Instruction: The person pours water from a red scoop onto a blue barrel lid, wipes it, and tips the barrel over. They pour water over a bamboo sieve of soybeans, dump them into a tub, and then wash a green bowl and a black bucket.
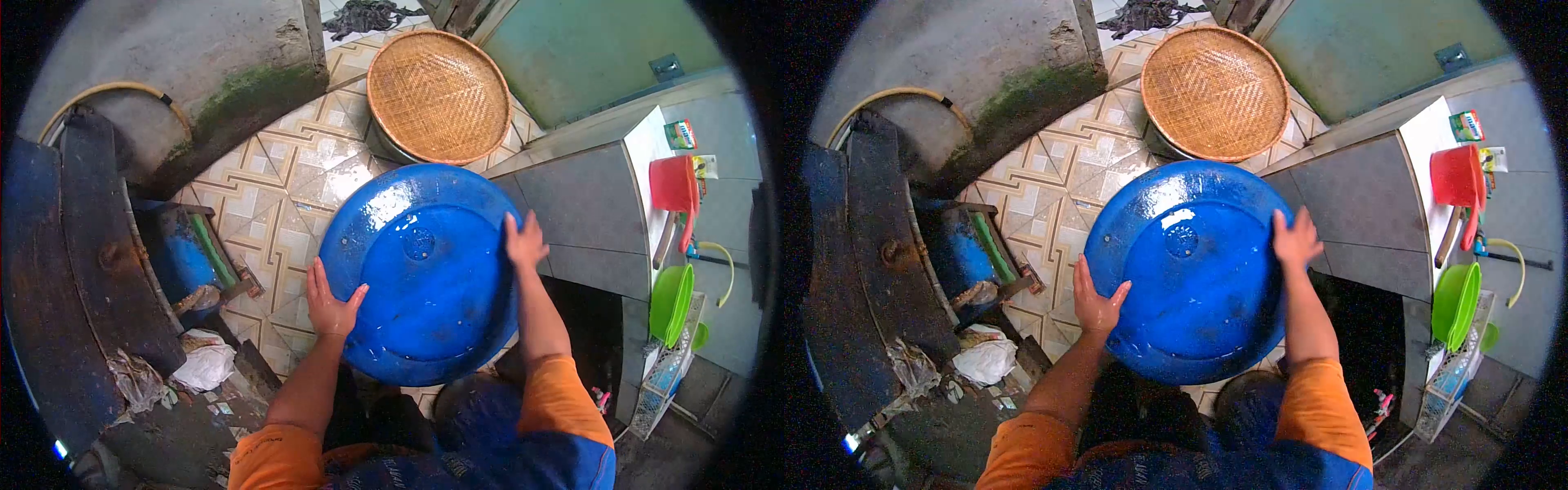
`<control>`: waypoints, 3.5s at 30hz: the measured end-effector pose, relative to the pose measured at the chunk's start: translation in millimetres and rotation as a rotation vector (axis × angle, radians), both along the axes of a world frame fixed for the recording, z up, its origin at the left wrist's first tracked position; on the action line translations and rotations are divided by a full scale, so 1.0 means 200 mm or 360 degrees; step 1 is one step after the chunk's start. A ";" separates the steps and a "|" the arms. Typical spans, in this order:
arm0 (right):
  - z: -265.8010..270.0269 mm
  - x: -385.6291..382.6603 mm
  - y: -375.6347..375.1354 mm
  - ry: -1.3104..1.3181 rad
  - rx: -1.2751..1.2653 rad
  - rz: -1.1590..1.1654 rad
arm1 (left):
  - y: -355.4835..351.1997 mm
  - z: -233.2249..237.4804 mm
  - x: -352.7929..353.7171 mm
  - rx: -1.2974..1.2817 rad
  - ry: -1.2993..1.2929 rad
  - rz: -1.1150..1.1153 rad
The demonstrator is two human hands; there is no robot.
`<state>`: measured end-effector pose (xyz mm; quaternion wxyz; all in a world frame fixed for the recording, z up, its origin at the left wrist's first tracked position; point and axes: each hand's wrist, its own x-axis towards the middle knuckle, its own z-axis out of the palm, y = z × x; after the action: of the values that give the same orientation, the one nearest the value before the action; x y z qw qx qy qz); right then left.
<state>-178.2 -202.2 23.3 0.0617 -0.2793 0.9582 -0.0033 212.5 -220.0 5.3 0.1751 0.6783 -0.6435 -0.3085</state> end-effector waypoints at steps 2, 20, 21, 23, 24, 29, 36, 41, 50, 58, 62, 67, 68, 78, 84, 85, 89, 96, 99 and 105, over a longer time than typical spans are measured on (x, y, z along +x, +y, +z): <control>-0.20 -0.27 0.42 -0.0651 -0.0393 -0.0334 | 0.00 -0.01 0.00 -0.0001 -0.0013 0.0001; 0.44 0.55 0.81 -0.1220 -0.0838 0.0020 | -0.20 -0.06 0.60 -0.0152 -0.0130 -0.0073; 0.38 0.60 0.86 -0.1057 -0.0920 0.0232 | -0.21 -0.05 0.63 -0.0114 -0.0301 -0.0055; 0.40 0.72 0.90 -0.0975 -0.0976 0.0375 | -0.24 -0.03 0.65 -0.0097 -0.0476 -0.0062; 0.46 0.77 0.89 -0.1058 -0.0969 0.0303 | -0.27 -0.03 0.64 0.0027 -0.0590 0.0042; 0.41 0.95 0.95 -0.1067 -0.1102 0.0307 | -0.19 -0.03 0.57 0.0319 -0.0952 0.0425; 0.36 0.94 0.93 -0.1012 -0.1227 0.0246 | -0.12 -0.14 0.69 0.0099 -0.0900 0.0318; 0.35 0.89 0.85 -0.1010 -0.1259 0.0276 | -0.22 -0.06 0.52 0.0055 -0.0930 0.0308; 0.49 0.94 0.83 -0.1178 -0.1273 0.0360 | -0.41 -0.11 0.59 0.0053 -0.0851 0.0261; 0.51 0.96 0.80 -0.1279 -0.1222 0.0823 | -0.45 -0.10 0.68 0.0130 -0.0547 0.0290; 0.51 0.94 0.80 -0.1324 -0.1257 0.0885 | -0.54 -0.19 0.71 0.0111 -0.0379 0.0175; 0.46 0.85 0.86 -0.1250 -0.1217 0.0866 | -0.67 -0.35 0.74 0.0148 -0.0060 0.0164; 0.41 0.81 0.87 -0.1242 -0.1217 0.0856 | -0.69 -0.37 0.73 0.0151 -0.0055 0.0152; -0.52 0.32 1.30 -0.1598 -0.1385 -0.1932 | -0.85 -0.71 0.89 0.0468 0.0771 0.0111; -1.04 0.26 1.55 -0.2044 -0.1137 -0.1720 | -0.81 -0.35 0.52 0.0078 -0.0146 -0.0272; -1.01 0.28 1.53 -0.2047 -0.1019 -0.1765 | -0.81 -0.37 0.53 -0.0238 -0.0122 -0.0371; -0.99 0.29 1.53 -0.2329 -0.1309 -0.2036 | -0.74 -0.22 0.42 -0.0416 -0.0541 -0.0152; -0.83 0.31 1.64 -0.2456 -0.1366 -0.1629 | -0.41 -0.08 0.46 0.0739 0.0396 -0.0183; -0.72 0.32 1.65 -0.2283 -0.1485 -0.1563 | -0.25 -0.01 0.56 0.0959 0.0714 -0.0019; -0.45 0.19 1.61 -0.1535 -0.1862 -0.1486 | 0.03 -0.01 0.72 0.1185 0.1137 0.0203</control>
<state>-140.5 120.7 -65.8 0.2983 0.1848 0.6891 -0.6341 356.0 -213.0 2.4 0.1492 0.5848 -0.3476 -0.7175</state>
